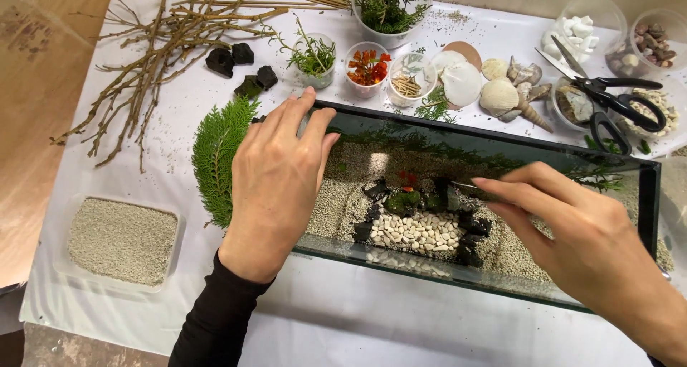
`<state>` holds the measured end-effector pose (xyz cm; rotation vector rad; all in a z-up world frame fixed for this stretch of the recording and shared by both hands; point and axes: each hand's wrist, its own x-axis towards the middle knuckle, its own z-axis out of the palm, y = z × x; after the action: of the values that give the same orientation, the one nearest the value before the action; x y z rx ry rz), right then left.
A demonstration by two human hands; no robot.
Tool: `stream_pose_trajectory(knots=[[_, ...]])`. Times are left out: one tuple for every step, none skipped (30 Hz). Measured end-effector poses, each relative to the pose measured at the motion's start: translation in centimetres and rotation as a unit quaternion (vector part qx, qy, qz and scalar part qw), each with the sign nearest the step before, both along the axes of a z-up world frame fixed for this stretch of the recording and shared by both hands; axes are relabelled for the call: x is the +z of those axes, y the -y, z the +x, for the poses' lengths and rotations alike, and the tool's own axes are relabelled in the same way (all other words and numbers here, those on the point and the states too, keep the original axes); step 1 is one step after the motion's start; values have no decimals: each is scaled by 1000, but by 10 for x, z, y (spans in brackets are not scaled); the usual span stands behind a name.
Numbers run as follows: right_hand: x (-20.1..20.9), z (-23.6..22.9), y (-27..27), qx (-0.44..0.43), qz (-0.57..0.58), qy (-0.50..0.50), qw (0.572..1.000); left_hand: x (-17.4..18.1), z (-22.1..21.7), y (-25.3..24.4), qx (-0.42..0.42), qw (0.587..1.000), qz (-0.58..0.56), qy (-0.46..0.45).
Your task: The person arranges small decorative plants, moss, and gravel inside a glass terrarium using shears, tweezers, and a thin wooden rod.
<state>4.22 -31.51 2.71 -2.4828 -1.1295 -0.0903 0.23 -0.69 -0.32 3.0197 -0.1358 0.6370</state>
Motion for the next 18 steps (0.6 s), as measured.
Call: stream_pose_trajectory(knots=[[2,-3,5,1,1,0,1000,0,-1,0,1,1000,1,0],[3,-5,10,-18,-1,-7,1000,0,-1,1,1,1000,4,0],[4,-7,16,-38,-2,-15,999,0,0,1,0,1000,7,1],[4,-10,21,-38,-1,-15,999,0,-1,1,0,1000,8,1],[4,-13,25,-58,15,-24,998,1,-1,2,0,1000,6,-5],[4,-15,31,-78,30,-32,996,2,-1,2,0,1000,4,-10],[4,-18,34,-78,31,-30,996,1,0,3,0,1000,5,-8],[4,-21,37,-99,33,-35,994,-1,0,4,3,1000,16,-5],[4,-23,40,-121,35,-40,991,-2,0,4,7,1000,27,-1],[0,-25,43,-120,35,-40,991,-3,-1,6,7,1000,28,-1],[-5,-26,46,-125,50,-41,990,-4,-1,8,15,999,35,-6],[-9,-27,48,-128,66,-42,989,-4,0,9,23,999,42,-9],[-12,-28,51,-127,66,-41,989,-5,-1,11,25,999,43,-8],[-16,-28,53,-124,47,-29,991,-5,-1,13,28,998,57,-14],[-19,-29,55,-122,27,-17,992,-6,-2,15,31,997,72,-19],[-19,-29,55,-119,29,-17,992,-7,-3,16,34,996,74,-19],[-19,-29,55,-123,39,-24,991,-8,-3,18,39,995,87,-26],[-18,-29,55,-129,47,-29,990,-10,-3,20,42,994,98,-33]])
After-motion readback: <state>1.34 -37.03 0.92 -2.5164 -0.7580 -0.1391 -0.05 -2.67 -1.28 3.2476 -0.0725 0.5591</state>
